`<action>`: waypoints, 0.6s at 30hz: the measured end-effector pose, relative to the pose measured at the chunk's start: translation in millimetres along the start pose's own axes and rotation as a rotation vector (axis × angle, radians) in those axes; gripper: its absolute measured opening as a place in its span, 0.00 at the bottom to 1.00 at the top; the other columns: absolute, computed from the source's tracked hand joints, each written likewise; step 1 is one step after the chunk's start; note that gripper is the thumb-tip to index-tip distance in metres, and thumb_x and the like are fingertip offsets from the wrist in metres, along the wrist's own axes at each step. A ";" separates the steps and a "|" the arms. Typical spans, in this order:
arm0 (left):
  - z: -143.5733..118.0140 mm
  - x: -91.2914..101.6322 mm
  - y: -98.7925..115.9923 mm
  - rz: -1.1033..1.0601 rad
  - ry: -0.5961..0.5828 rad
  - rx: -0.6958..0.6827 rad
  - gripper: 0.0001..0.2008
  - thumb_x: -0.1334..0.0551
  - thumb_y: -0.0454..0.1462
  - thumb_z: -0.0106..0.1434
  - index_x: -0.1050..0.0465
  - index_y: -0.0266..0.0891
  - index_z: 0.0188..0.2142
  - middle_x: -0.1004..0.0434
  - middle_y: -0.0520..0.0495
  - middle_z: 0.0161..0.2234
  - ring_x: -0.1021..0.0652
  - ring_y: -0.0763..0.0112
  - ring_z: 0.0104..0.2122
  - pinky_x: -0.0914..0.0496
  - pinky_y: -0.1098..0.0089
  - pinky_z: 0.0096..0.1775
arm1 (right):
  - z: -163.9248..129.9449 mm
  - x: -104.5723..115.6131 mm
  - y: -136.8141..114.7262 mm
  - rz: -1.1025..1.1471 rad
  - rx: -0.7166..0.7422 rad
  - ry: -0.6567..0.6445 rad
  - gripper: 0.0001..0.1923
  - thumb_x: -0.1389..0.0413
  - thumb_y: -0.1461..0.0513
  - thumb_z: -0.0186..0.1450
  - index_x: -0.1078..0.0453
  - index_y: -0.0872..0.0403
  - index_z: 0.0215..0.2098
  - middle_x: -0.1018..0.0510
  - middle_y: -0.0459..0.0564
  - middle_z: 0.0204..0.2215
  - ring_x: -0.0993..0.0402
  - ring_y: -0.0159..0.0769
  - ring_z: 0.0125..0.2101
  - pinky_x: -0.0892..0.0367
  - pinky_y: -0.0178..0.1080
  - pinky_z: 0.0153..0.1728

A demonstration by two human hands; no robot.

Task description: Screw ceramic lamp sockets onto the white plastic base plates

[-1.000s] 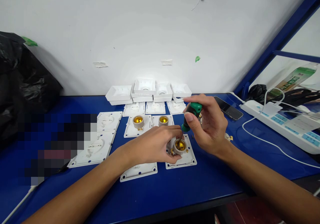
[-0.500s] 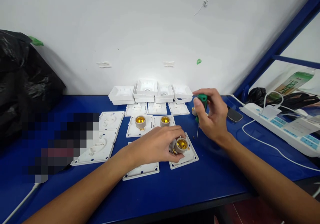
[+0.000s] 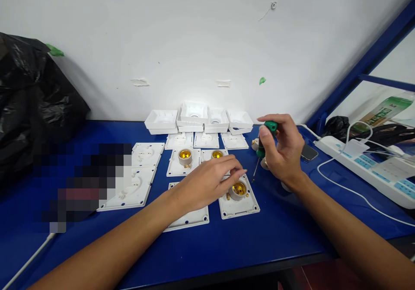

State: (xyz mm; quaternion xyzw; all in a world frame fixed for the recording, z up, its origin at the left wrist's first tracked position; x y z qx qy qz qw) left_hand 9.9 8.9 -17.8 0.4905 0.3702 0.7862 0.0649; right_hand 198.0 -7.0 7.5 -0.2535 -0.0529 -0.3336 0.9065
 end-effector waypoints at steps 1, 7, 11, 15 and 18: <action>0.2 -0.3 -1.5 -0.017 0.035 0.006 0.14 0.49 0.44 0.77 0.27 0.40 0.45 0.26 0.48 0.39 0.28 0.73 0.32 0.34 0.69 0.35 | 0.7 0.6 0.6 0.034 -0.025 0.040 0.07 0.45 0.60 0.71 0.27 0.50 0.45 0.29 0.44 0.31 0.34 0.30 0.26 0.36 0.38 0.29; 1.2 -0.9 -4.3 -0.197 0.047 0.088 0.12 0.43 0.43 0.72 0.26 0.43 0.49 0.30 0.49 0.40 0.34 0.76 0.27 0.35 0.71 0.29 | 7.8 3.1 16.1 0.239 -0.165 0.250 0.09 0.47 0.54 0.72 0.29 0.47 0.46 0.29 0.43 0.25 0.34 0.32 0.22 0.38 0.37 0.21; 1.4 1.7 -1.8 -0.279 0.036 0.140 0.15 0.45 0.45 0.73 0.27 0.43 0.51 0.30 0.49 0.41 0.35 0.77 0.27 0.35 0.71 0.29 | 9.2 4.0 22.6 0.268 -0.222 0.282 0.10 0.47 0.52 0.73 0.30 0.45 0.46 0.28 0.44 0.27 0.31 0.33 0.25 0.36 0.36 0.22; 2.4 -1.1 -4.8 -0.285 0.039 0.166 0.16 0.37 0.47 0.67 0.27 0.43 0.50 0.31 0.51 0.38 0.40 0.79 0.24 0.38 0.71 0.27 | 8.0 3.1 19.6 0.274 -0.243 0.305 0.10 0.47 0.52 0.72 0.30 0.46 0.46 0.28 0.44 0.27 0.32 0.32 0.25 0.37 0.36 0.20; 3.3 -3.7 -7.4 -0.312 0.063 0.178 0.14 0.36 0.46 0.66 0.25 0.42 0.47 0.33 0.52 0.35 0.40 0.79 0.23 0.39 0.70 0.27 | 7.2 2.0 17.0 0.273 -0.246 0.291 0.10 0.47 0.52 0.73 0.31 0.46 0.47 0.28 0.44 0.28 0.30 0.32 0.26 0.35 0.36 0.23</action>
Point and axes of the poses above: each hand's wrist, its own z-axis towards the middle knuckle, its own x-axis out of the back of the hand, y = z × x, the point moved 2 cm from there along z, towards the middle knuckle
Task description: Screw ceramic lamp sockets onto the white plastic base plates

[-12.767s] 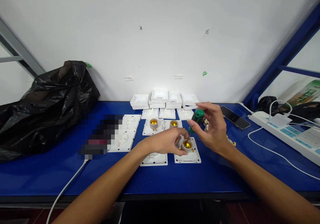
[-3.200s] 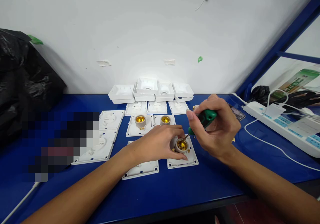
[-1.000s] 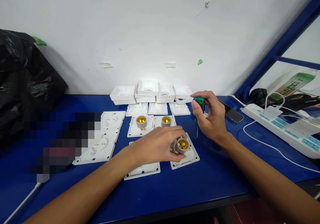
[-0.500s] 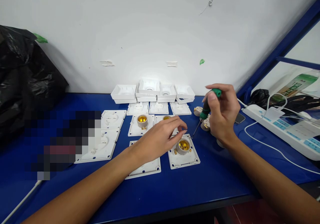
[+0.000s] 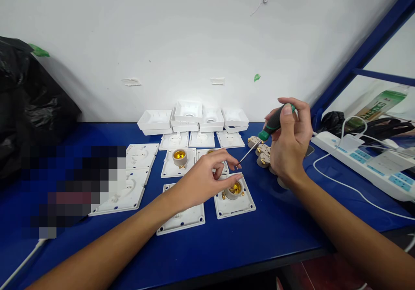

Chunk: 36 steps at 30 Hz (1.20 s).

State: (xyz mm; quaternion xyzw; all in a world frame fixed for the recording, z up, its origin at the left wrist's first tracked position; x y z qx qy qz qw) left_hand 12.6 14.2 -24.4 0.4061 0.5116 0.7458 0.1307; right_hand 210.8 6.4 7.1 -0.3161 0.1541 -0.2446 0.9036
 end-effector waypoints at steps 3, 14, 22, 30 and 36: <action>0.4 0.9 -0.8 -0.035 0.028 0.033 0.14 0.37 0.47 0.67 0.25 0.43 0.47 0.42 0.57 0.27 0.42 0.77 0.22 0.39 0.69 0.28 | -0.5 -0.3 -0.5 -0.012 0.003 -0.022 0.10 0.49 0.52 0.74 0.32 0.46 0.48 0.27 0.44 0.29 0.29 0.32 0.27 0.34 0.36 0.24; 1.1 2.6 -4.9 -0.058 0.043 0.104 0.15 0.36 0.51 0.66 0.23 0.43 0.42 0.37 0.54 0.27 0.42 0.77 0.22 0.40 0.68 0.27 | -0.8 -0.7 -2.0 0.004 -0.008 -0.006 0.10 0.48 0.52 0.73 0.32 0.46 0.48 0.27 0.44 0.29 0.29 0.32 0.27 0.35 0.36 0.23; 1.3 2.0 -7.4 -0.097 0.120 0.048 0.08 0.34 0.43 0.64 0.21 0.42 0.37 0.30 0.51 0.32 0.42 0.79 0.22 0.41 0.70 0.26 | -1.9 -2.4 -5.0 0.064 -0.021 0.023 0.10 0.46 0.52 0.72 0.30 0.46 0.46 0.26 0.43 0.28 0.30 0.31 0.26 0.33 0.35 0.24; 1.7 2.1 -5.1 -0.083 0.123 0.040 0.08 0.33 0.42 0.63 0.21 0.40 0.36 0.31 0.53 0.29 0.43 0.80 0.21 0.42 0.71 0.25 | -3.4 -3.5 -6.9 0.078 -0.033 0.010 0.09 0.45 0.53 0.71 0.30 0.47 0.46 0.26 0.43 0.28 0.31 0.30 0.26 0.33 0.34 0.24; 1.9 1.5 -8.5 -0.064 0.153 0.017 0.06 0.33 0.41 0.63 0.22 0.41 0.35 0.42 0.59 0.21 0.42 0.79 0.21 0.43 0.72 0.25 | -5.4 -4.3 -8.9 0.035 -0.006 -0.014 0.10 0.46 0.53 0.72 0.31 0.48 0.48 0.26 0.43 0.29 0.32 0.29 0.25 0.32 0.34 0.25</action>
Point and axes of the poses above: each hand's wrist, its own z-axis towards the middle knuckle, its own x-axis out of the back of the hand, y = z × x, the point moved 2 cm from there along z, towards the middle knuckle
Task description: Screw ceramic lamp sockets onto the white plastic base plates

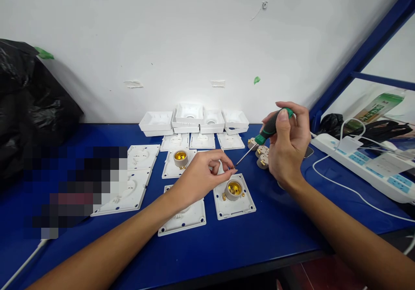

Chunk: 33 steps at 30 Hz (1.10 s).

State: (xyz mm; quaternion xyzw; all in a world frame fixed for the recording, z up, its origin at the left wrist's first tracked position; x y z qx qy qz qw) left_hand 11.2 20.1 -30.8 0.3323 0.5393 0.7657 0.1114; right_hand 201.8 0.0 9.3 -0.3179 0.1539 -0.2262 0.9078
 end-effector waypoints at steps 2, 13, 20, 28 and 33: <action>0.0 -0.5 -1.4 0.002 0.007 0.000 0.07 0.33 0.41 0.63 0.24 0.41 0.35 0.46 0.61 0.19 0.42 0.79 0.21 0.42 0.73 0.26 | -0.2 0.3 -1.1 -0.021 0.036 0.004 0.10 0.45 0.54 0.72 0.31 0.48 0.48 0.26 0.44 0.29 0.31 0.29 0.26 0.32 0.34 0.25; -1.4 -1.8 6.6 0.170 0.039 -0.123 0.06 0.36 0.33 0.64 0.30 0.39 0.30 0.36 0.57 0.24 0.35 0.78 0.24 0.40 0.74 0.26 | -10.5 -2.2 -19.9 -0.138 0.355 -0.046 0.10 0.45 0.57 0.72 0.30 0.48 0.50 0.28 0.43 0.30 0.28 0.29 0.27 0.31 0.34 0.23; -1.5 -1.3 7.2 0.285 0.048 -0.239 0.07 0.37 0.29 0.63 0.32 0.39 0.30 0.34 0.57 0.25 0.32 0.78 0.25 0.39 0.75 0.26 | -12.3 -4.1 -24.3 -0.120 0.517 -0.076 0.13 0.44 0.62 0.70 0.31 0.47 0.53 0.29 0.44 0.37 0.25 0.30 0.30 0.28 0.38 0.27; -2.5 -0.3 6.6 0.405 0.021 -0.251 0.07 0.39 0.32 0.66 0.33 0.40 0.31 0.32 0.55 0.28 0.31 0.76 0.27 0.37 0.72 0.30 | -17.9 -4.5 -27.8 -0.163 0.493 -0.097 0.13 0.44 0.60 0.70 0.31 0.47 0.53 0.30 0.44 0.34 0.25 0.32 0.31 0.28 0.39 0.29; -2.3 1.6 7.0 0.394 0.003 -0.198 0.04 0.38 0.36 0.67 0.31 0.40 0.36 0.31 0.54 0.29 0.31 0.75 0.27 0.37 0.72 0.29 | -16.2 -3.8 -28.4 -0.142 0.465 -0.045 0.11 0.44 0.59 0.70 0.30 0.44 0.52 0.28 0.45 0.35 0.25 0.33 0.30 0.27 0.40 0.28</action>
Point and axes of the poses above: each hand's wrist, its own z-axis towards the middle knuckle, its own x-axis out of the back of the hand, y = z × x, the point moved 2 cm from there along z, towards the middle knuckle
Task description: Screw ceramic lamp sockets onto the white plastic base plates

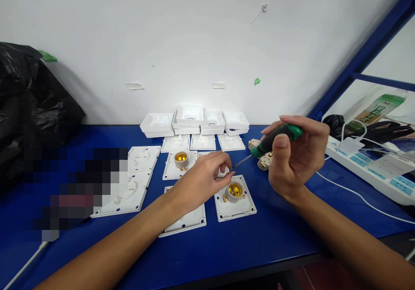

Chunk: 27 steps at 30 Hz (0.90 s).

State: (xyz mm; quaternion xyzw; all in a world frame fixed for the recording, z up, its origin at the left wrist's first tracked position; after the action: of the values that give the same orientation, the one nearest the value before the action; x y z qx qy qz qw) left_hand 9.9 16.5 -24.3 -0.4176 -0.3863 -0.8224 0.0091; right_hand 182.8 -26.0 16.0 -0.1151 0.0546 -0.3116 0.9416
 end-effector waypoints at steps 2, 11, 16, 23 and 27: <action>0.4 2.1 -0.4 -0.010 -0.019 0.021 0.04 0.37 0.37 0.66 0.31 0.41 0.38 0.32 0.54 0.29 0.31 0.74 0.27 0.38 0.73 0.28 | 1.9 0.6 1.8 0.007 -0.011 0.033 0.11 0.44 0.59 0.70 0.30 0.44 0.51 0.28 0.45 0.36 0.25 0.32 0.30 0.28 0.39 0.27; -1.2 23.4 3.9 -0.204 -0.360 0.173 0.21 0.34 0.40 0.59 0.27 0.45 0.53 0.36 0.56 0.30 0.33 0.75 0.25 0.38 0.73 0.25 | 6.7 -0.8 11.0 0.033 -0.185 0.180 0.08 0.47 0.54 0.72 0.29 0.44 0.47 0.29 0.43 0.27 0.34 0.33 0.22 0.36 0.39 0.21; -3.5 20.6 0.3 -0.351 -0.545 0.151 0.27 0.33 0.38 0.57 0.27 0.45 0.57 0.37 0.57 0.27 0.35 0.76 0.22 0.41 0.73 0.24 | 5.9 1.1 16.4 0.091 -0.330 0.165 0.08 0.48 0.54 0.73 0.29 0.43 0.46 0.29 0.45 0.27 0.37 0.33 0.21 0.37 0.39 0.19; -2.4 12.1 -0.8 -0.357 -0.522 0.180 0.21 0.28 0.48 0.57 0.24 0.42 0.45 0.41 0.61 0.20 0.40 0.77 0.20 0.45 0.72 0.24 | -0.8 -2.5 10.5 0.200 -0.370 0.043 0.09 0.49 0.55 0.73 0.30 0.46 0.47 0.29 0.42 0.27 0.36 0.28 0.18 0.38 0.34 0.15; -4.8 4.0 5.0 -0.313 -0.452 0.164 0.21 0.26 0.49 0.53 0.29 0.42 0.37 0.41 0.62 0.20 0.38 0.77 0.20 0.46 0.72 0.24 | -2.6 -3.3 2.3 0.208 -0.374 -0.009 0.09 0.50 0.56 0.74 0.31 0.48 0.48 0.31 0.41 0.26 0.35 0.26 0.18 0.38 0.32 0.14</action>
State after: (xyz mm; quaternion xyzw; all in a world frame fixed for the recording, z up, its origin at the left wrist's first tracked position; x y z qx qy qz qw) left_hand 5.7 11.0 -20.1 -0.5235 -0.5034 -0.6659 -0.1705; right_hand 181.0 -22.7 13.0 -0.2832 0.1189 -0.1965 0.9312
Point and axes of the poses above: each hand's wrist, its own z-axis towards the middle knuckle, its own x-axis out of the back of the hand, y = z × x, the point moved 2 cm from there along z, towards the middle knuckle
